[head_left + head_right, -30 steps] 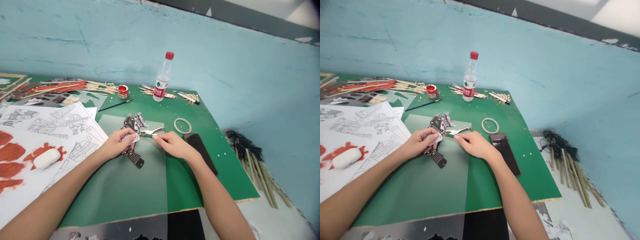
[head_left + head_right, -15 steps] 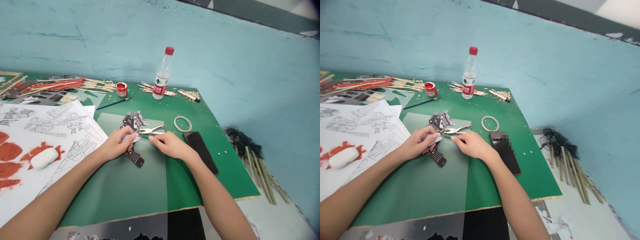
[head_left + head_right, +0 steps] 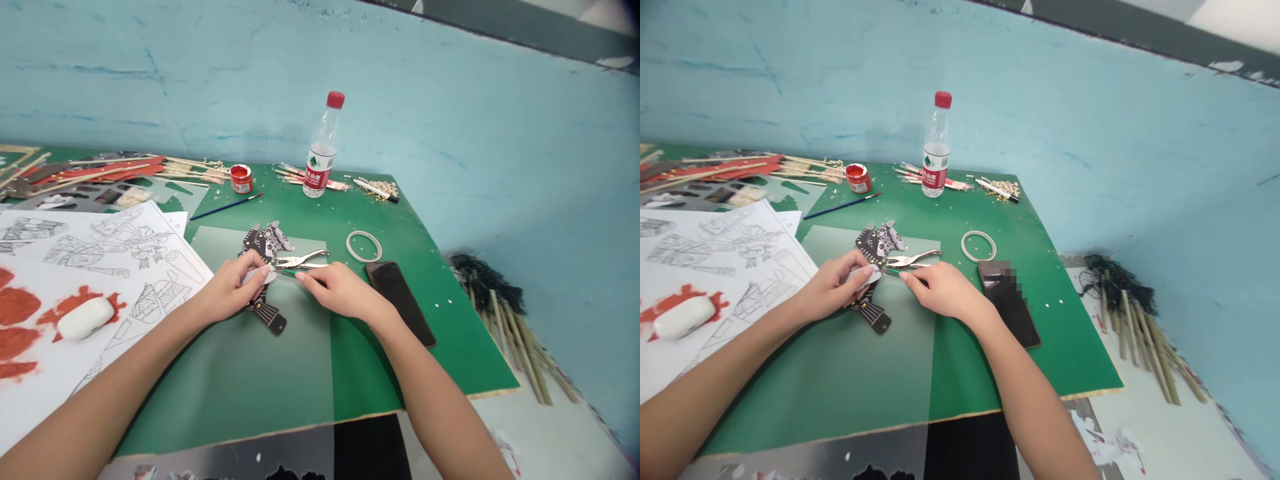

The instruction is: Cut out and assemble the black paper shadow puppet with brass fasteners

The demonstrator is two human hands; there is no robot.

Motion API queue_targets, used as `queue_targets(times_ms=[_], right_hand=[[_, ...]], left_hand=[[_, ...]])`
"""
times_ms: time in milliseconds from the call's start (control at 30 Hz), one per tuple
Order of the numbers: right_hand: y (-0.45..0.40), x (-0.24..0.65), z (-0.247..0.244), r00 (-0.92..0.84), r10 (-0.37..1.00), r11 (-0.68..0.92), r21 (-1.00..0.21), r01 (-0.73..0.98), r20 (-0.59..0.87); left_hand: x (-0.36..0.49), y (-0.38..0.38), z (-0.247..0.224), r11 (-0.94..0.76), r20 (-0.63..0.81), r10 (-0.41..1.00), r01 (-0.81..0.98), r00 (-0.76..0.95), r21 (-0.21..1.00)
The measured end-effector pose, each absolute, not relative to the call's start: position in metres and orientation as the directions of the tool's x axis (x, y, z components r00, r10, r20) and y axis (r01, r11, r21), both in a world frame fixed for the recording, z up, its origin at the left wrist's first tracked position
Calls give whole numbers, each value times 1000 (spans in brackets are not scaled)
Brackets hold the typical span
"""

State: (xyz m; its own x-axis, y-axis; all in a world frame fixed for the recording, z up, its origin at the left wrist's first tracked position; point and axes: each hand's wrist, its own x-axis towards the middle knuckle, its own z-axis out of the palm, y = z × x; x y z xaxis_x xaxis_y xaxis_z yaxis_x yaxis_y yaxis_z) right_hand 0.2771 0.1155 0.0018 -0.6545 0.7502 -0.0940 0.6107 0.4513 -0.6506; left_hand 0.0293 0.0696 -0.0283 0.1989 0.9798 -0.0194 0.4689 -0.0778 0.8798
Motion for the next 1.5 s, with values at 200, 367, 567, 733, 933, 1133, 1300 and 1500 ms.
queue_targets(times_ms=[200, 367, 567, 733, 933, 1133, 1300, 1500], right_hand=[[115, 276, 1, -648, 748, 408, -670, 620, -143], [116, 277, 0, -652, 736, 372, -698, 612, -180], [114, 273, 1, -623, 769, 400, -652, 644, -143], [114, 275, 0, -625, 771, 421, -636, 647, -125], [115, 276, 0, -629, 775, 476, -590, 652, -70], [115, 276, 3, -636, 769, 488, -583, 649, -64], [113, 275, 5, -643, 762, 513, -533, 672, -78], [110, 273, 5, -633, 771, 551, -422, 720, -73]], left_hand=[[30, 69, -31, -107, 9, 979, 479, 201, 872], [30, 69, -31, -110, 21, 981, 466, 191, 878], [30, 69, -33, -93, 6, 984, 475, 180, 875], [30, 69, -33, -86, 1, 982, 440, 191, 894], [30, 70, -31, -57, -25, 980, 395, 199, 917], [29, 70, -32, -19, -60, 972, 332, 227, 943], [28, 70, -33, -21, -59, 972, 331, 229, 943], [28, 71, -33, -68, -32, 974, 423, 224, 904]])
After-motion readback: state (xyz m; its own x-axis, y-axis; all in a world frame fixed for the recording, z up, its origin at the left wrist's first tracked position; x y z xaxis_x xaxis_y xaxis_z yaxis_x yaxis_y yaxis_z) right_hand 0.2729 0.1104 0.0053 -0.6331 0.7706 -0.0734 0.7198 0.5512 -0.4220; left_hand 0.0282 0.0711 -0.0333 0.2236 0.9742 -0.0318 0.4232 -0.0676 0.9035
